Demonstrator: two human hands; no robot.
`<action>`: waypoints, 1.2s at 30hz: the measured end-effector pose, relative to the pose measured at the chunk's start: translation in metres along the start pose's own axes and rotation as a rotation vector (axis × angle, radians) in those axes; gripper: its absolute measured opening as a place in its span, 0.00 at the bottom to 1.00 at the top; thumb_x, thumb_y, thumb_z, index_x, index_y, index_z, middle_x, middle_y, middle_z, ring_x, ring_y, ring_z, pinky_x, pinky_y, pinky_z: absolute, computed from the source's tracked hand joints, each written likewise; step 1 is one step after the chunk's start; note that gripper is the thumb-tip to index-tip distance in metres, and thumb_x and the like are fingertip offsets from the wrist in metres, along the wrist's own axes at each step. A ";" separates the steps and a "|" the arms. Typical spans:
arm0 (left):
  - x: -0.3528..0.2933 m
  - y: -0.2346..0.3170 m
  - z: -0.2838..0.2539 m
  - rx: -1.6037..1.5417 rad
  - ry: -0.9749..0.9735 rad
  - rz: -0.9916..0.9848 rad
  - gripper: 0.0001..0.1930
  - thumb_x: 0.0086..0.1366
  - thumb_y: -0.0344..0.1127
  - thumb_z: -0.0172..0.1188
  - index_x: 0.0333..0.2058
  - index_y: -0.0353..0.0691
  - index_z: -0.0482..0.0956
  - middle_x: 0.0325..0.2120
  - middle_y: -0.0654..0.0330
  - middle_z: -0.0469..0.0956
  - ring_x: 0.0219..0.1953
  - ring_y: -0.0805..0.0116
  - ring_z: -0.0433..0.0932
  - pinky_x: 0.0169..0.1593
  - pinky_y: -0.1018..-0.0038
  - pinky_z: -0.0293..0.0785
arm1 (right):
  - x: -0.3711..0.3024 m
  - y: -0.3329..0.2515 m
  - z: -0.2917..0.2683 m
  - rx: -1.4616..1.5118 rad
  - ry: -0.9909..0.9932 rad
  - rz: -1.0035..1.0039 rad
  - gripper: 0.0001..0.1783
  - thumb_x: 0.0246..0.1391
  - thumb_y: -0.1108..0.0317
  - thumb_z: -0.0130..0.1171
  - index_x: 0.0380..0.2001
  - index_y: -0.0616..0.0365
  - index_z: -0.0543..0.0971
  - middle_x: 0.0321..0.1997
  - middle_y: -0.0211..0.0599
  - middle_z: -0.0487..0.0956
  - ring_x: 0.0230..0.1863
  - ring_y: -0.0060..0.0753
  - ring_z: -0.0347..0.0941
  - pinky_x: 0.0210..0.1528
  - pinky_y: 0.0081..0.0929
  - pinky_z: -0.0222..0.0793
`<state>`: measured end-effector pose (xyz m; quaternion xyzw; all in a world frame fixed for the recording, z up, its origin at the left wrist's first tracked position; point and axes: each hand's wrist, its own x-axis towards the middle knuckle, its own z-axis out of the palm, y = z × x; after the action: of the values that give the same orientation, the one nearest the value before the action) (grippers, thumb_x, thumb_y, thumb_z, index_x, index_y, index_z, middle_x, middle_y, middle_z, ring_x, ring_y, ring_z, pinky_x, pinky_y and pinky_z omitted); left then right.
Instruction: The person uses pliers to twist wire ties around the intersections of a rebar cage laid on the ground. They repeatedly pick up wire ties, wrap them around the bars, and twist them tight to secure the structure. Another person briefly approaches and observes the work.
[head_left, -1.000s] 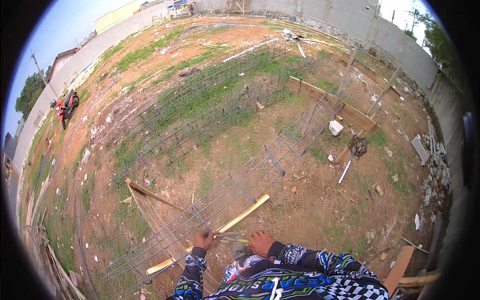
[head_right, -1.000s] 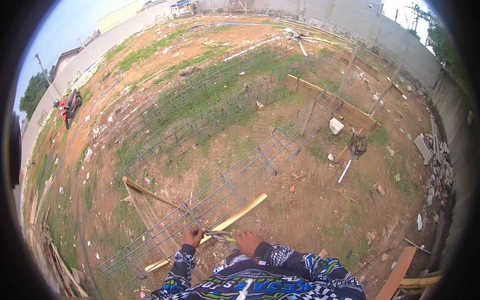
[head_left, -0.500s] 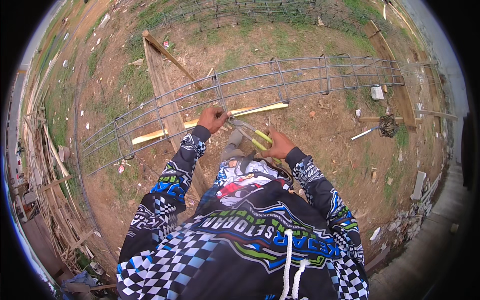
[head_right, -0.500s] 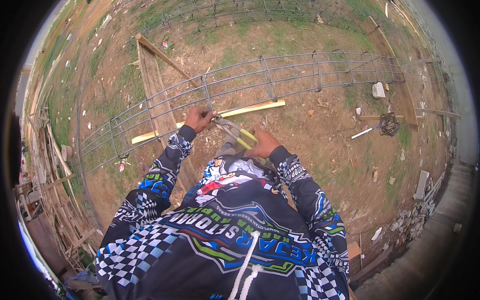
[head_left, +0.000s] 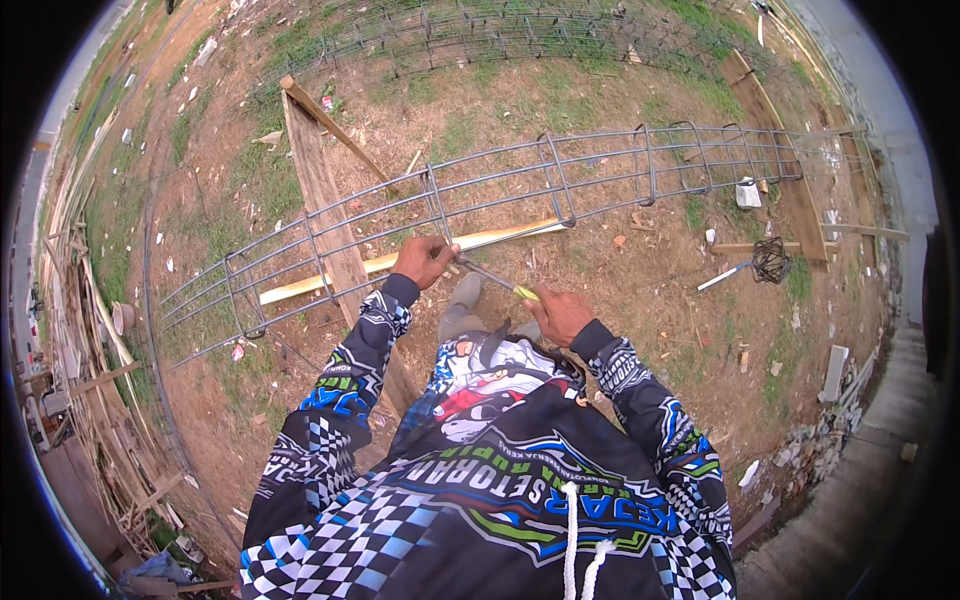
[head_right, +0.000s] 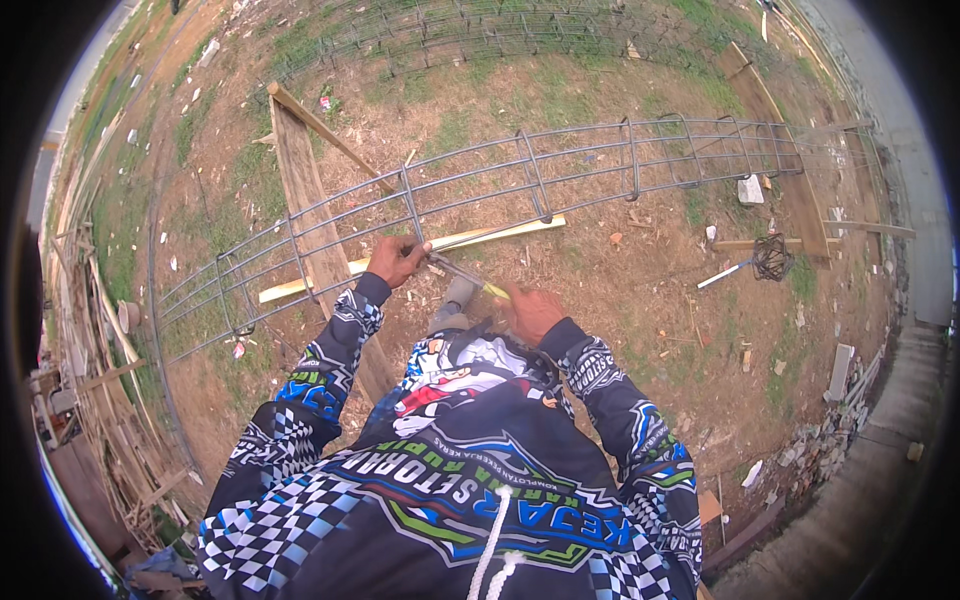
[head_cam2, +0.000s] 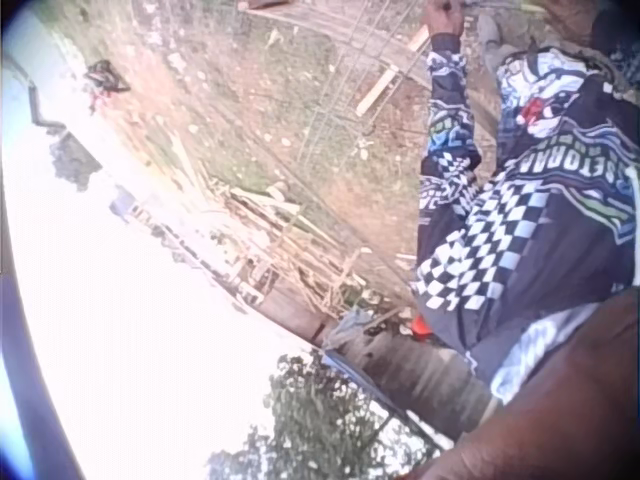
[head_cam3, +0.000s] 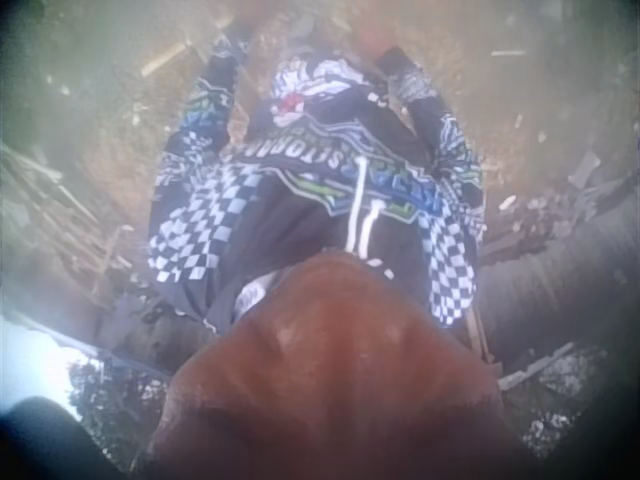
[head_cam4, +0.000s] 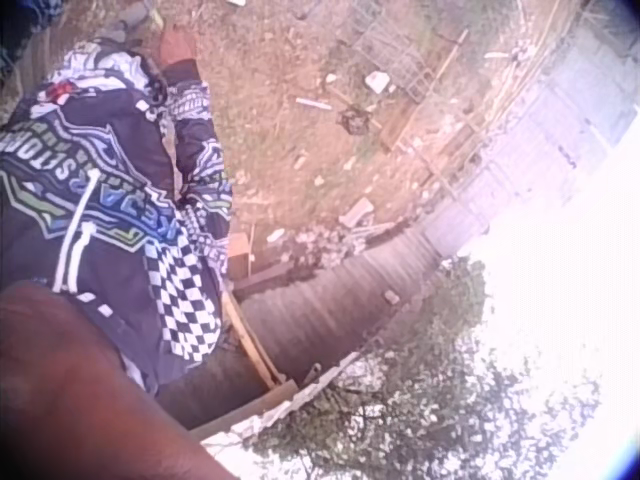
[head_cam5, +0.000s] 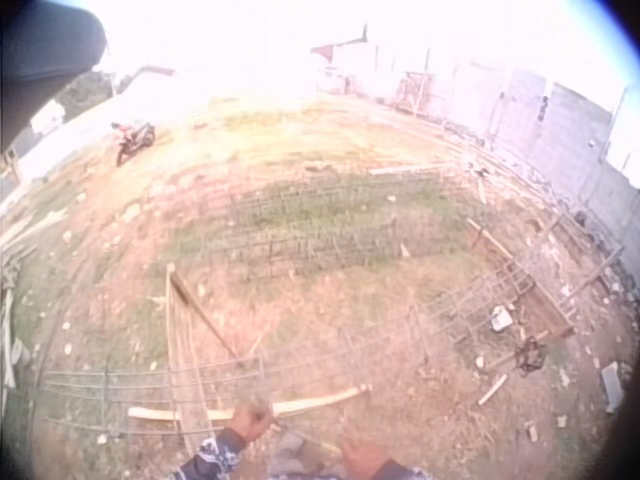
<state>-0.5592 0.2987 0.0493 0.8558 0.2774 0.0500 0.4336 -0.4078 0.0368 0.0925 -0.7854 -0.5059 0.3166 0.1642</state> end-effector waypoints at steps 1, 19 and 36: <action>-0.001 -0.003 0.001 0.013 -0.002 0.006 0.21 0.61 0.48 0.57 0.24 0.33 0.80 0.12 0.54 0.72 0.16 0.65 0.69 0.25 0.67 0.65 | 0.004 0.002 0.000 0.278 -0.119 0.093 0.25 0.61 0.49 0.48 0.38 0.65 0.74 0.27 0.42 0.78 0.21 0.37 0.75 0.27 0.36 0.72; 0.003 0.010 -0.003 -0.006 -0.024 -0.052 0.21 0.60 0.49 0.58 0.24 0.33 0.80 0.16 0.48 0.75 0.19 0.54 0.73 0.29 0.63 0.69 | -0.013 -0.014 0.006 -0.448 0.638 -0.238 0.25 0.54 0.58 0.56 0.51 0.60 0.66 0.34 0.45 0.75 0.28 0.45 0.75 0.29 0.42 0.68; -0.057 0.033 0.059 -1.103 -0.002 -0.790 0.53 0.48 0.80 0.49 0.56 0.34 0.64 0.51 0.46 0.69 0.53 0.51 0.69 0.54 0.55 0.65 | -0.005 0.004 -0.002 0.898 -0.399 0.284 0.23 0.32 0.57 0.76 0.26 0.63 0.79 0.17 0.36 0.78 0.17 0.26 0.73 0.22 0.26 0.66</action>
<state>-0.5734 0.2117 0.0470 0.3439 0.5029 0.0212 0.7927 -0.4051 0.0302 0.0931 -0.6228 -0.2299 0.6656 0.3409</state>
